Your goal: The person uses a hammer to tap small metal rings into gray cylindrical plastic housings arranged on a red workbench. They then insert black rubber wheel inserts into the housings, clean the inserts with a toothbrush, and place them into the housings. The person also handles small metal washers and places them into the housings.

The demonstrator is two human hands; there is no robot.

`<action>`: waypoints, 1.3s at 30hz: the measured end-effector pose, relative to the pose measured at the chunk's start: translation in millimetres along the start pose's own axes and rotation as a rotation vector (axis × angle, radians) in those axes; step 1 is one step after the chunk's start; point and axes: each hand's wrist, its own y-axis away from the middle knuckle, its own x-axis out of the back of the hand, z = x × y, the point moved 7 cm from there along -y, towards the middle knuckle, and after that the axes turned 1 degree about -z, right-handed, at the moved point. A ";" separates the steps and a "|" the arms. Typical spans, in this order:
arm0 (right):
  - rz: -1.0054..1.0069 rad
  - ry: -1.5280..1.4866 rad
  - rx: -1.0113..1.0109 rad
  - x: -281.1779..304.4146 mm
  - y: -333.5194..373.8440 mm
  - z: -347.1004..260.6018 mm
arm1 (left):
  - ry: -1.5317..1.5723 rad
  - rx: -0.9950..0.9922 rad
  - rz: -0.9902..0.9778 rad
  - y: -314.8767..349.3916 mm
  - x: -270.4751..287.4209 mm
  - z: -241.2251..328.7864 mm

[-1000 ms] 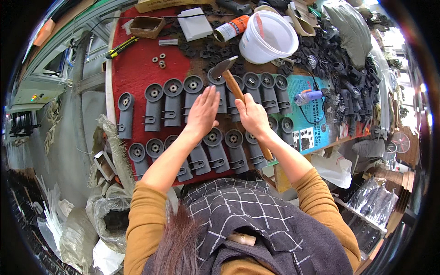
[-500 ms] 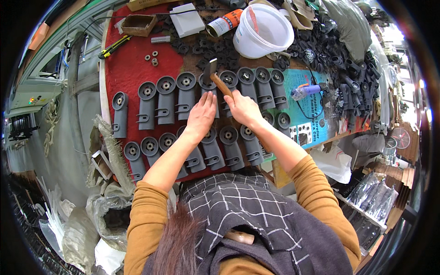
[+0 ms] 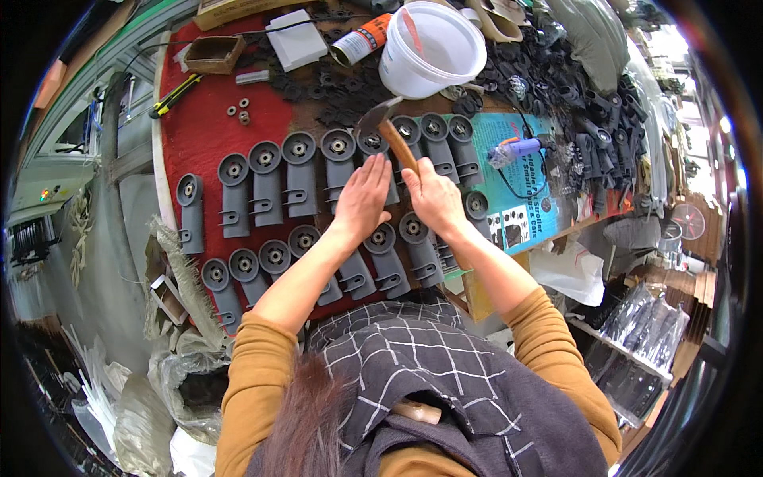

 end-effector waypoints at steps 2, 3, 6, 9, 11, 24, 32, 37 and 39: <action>0.059 -0.004 0.007 9.4 0.3 6.8 | -0.084 0.014 -0.063 -11.2 -15.9 3.5; 0.010 0.020 -0.057 5.1 -1.8 13.6 | -0.155 -0.013 -0.018 -13.5 -17.4 5.8; -0.184 0.137 -0.107 -15.5 -11.3 22.3 | -0.208 -0.006 -0.053 -13.7 -27.1 0.7; -0.197 0.130 -0.074 -17.6 -18.7 25.9 | -0.090 0.035 -0.071 -11.4 -29.9 -6.4; -0.171 0.078 -0.112 -12.9 -15.3 32.7 | -0.125 0.005 -0.076 -10.2 -32.3 -4.0; 0.015 0.004 -0.111 24.5 -1.2 53.8 | 0.065 -0.027 -0.026 -36.9 -20.0 27.2; 0.000 0.075 -0.162 26.4 -9.1 71.8 | -0.035 -0.077 -0.087 -53.8 -66.4 30.5; -0.124 0.093 -0.195 11.8 -9.7 84.3 | -0.026 -0.062 -0.099 -51.3 -63.2 33.2; -0.010 0.034 -0.177 18.8 -7.5 85.4 | -0.148 -0.115 -0.052 -53.8 -59.4 38.7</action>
